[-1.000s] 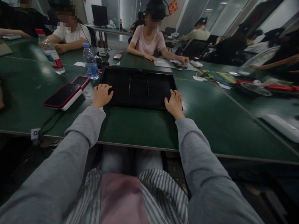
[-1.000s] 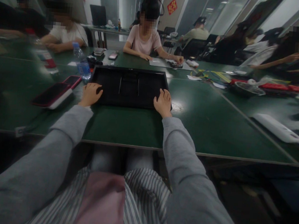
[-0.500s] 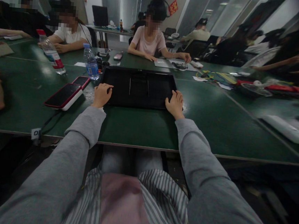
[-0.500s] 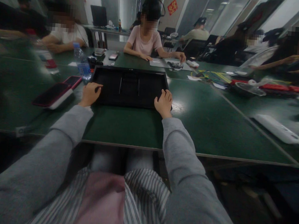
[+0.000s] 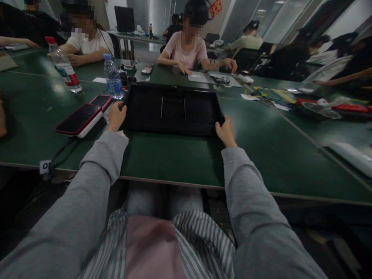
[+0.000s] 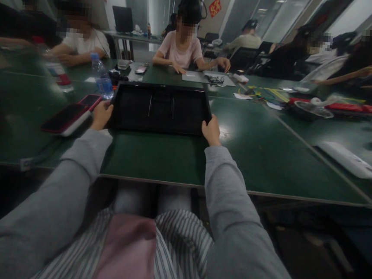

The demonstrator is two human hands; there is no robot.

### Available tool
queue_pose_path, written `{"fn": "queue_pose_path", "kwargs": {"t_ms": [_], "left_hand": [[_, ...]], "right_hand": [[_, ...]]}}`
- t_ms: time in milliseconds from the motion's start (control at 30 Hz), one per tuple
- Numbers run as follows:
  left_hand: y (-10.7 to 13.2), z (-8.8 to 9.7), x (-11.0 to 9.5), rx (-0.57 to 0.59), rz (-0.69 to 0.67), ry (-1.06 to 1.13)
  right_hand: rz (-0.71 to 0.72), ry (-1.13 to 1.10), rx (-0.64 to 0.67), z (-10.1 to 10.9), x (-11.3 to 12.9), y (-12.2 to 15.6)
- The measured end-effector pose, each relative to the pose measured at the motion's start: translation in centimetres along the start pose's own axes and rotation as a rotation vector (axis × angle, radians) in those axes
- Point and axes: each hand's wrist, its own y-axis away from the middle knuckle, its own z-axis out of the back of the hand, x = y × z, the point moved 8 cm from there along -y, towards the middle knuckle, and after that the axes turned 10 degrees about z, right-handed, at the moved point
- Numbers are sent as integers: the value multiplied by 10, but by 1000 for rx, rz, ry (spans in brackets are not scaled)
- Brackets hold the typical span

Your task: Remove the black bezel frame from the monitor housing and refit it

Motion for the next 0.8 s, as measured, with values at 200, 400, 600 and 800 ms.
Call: {"fn": "queue_pose_path", "kwargs": {"t_ms": [200,400,600,800], "left_hand": [[-12,-9,18,130,79,17],[-16,-6,24,111,66,114],[-15,0,24,136,95,122],[-10,2,22,147,111,141]], "right_hand": [[26,-64,8,-3,-10,-10],[-78,-109,34,8,-20,-9],[-6,-176,29,23,-16,-1],[-27,-324,68,9,-4,-1]]}}
